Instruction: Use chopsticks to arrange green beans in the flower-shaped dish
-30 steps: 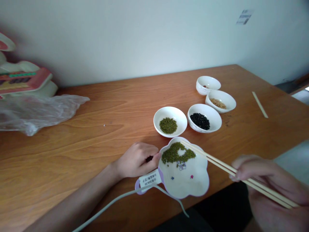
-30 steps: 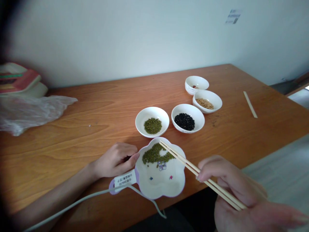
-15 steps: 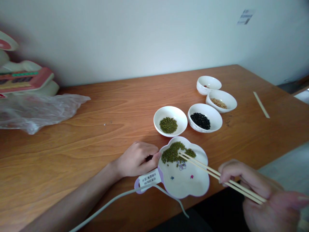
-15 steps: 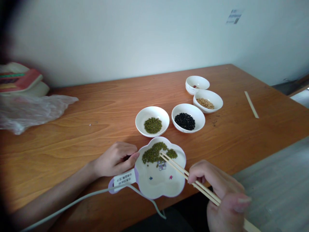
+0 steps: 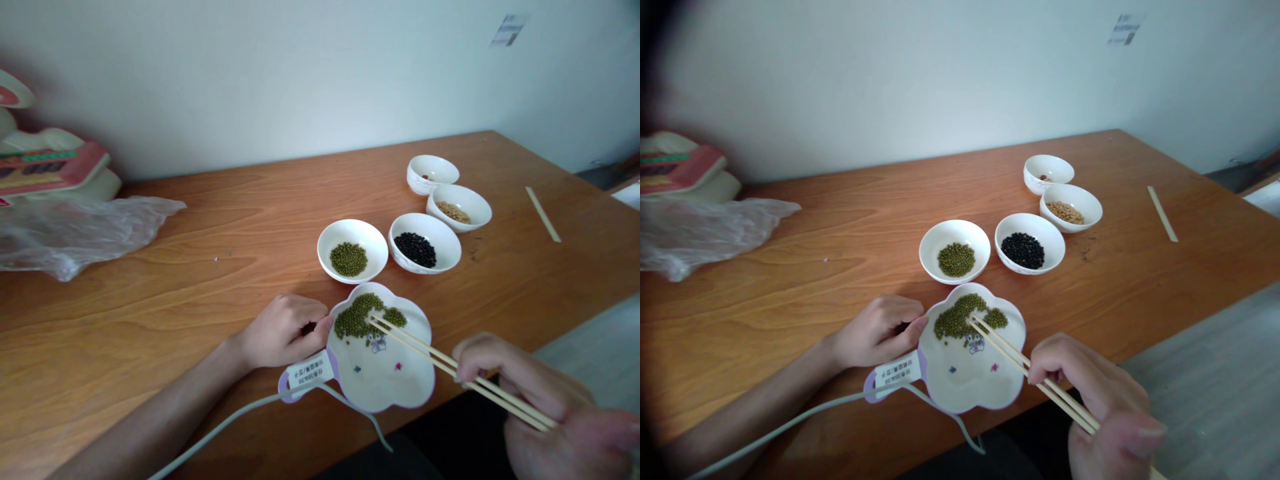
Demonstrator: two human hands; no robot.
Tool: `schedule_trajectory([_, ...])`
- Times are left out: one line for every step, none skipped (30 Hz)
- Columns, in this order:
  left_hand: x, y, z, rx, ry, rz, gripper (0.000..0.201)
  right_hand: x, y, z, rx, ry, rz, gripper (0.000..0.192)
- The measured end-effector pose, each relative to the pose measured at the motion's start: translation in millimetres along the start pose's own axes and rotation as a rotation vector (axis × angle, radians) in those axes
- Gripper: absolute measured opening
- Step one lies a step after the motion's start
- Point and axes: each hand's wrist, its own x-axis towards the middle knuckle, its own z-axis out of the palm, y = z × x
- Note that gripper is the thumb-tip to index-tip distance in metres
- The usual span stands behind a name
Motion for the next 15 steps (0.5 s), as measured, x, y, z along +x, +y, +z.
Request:
schedule_trajectory([0, 0, 0.1, -0.001, -0.001, 0.001, 0.033, -1, 2, -2, -0.011, -0.004, -0.007, 0.092])
schedule_trajectory([0, 0, 0.3, -0.001, -0.001, 0.001, 0.033, -2, 4, -3, -0.024, -0.006, -0.009, 0.093])
schedule_trajectory([0, 0, 0.5, -0.002, 0.000, 0.001, 0.033, -3, 6, -4, -0.034, -0.007, -0.005, 0.094])
schedule_trajectory([1, -1, 0.7, -0.002, 0.003, -0.001, 0.033, -4, 7, -5, -0.042, -0.007, -0.005, 0.095])
schedule_trajectory([1, 0, 0.9, -0.003, 0.005, -0.001, 0.033, -4, 7, -5, -0.049, -0.004, -0.006, 0.096])
schedule_trajectory([1, 0, 1.1, -0.004, 0.007, -0.002, 0.033, -4, 6, -5, -0.055, 0.000, -0.005, 0.096])
schedule_trajectory([1, 0, 1.2, -0.006, 0.008, -0.002, 0.033, -3, 5, -4, -0.059, 0.002, -0.009, 0.096])
schedule_trajectory([0, 0, 1.2, -0.008, 0.007, -0.001, 0.033, -2, 4, -4, -0.061, 0.006, -0.014, 0.096])
schedule_trajectory([0, 0, 1.3, -0.007, 0.008, -0.003, 0.033, -2, 4, -4, -0.061, 0.010, -0.022, 0.095])
schedule_trajectory([0, 0, 1.3, -0.010, 0.007, -0.001, 0.033, -1, 4, -4, -0.060, 0.016, -0.023, 0.094])
schedule_trajectory([-1, 0, 1.2, -0.010, 0.008, 0.000, 0.033, -1, 5, -4, -0.056, 0.022, -0.022, 0.094])
schedule_trajectory([-1, 0, 1.2, -0.007, 0.009, 0.000, 0.033, -1, 8, -5, -0.049, 0.021, -0.030, 0.094])
schedule_trajectory([-1, 0, 1.1, -0.009, 0.006, 0.001, 0.033, -1, 10, -6, -0.041, 0.018, -0.043, 0.093])
schedule_trajectory([-2, 0, 1.0, -0.005, 0.007, -0.001, 0.033, -2, 14, -8, -0.030, 0.008, -0.062, 0.093])
schedule_trajectory([-2, 0, 0.8, -0.005, 0.007, 0.000, 0.033, -3, 17, -9, -0.017, -0.001, -0.083, 0.093])
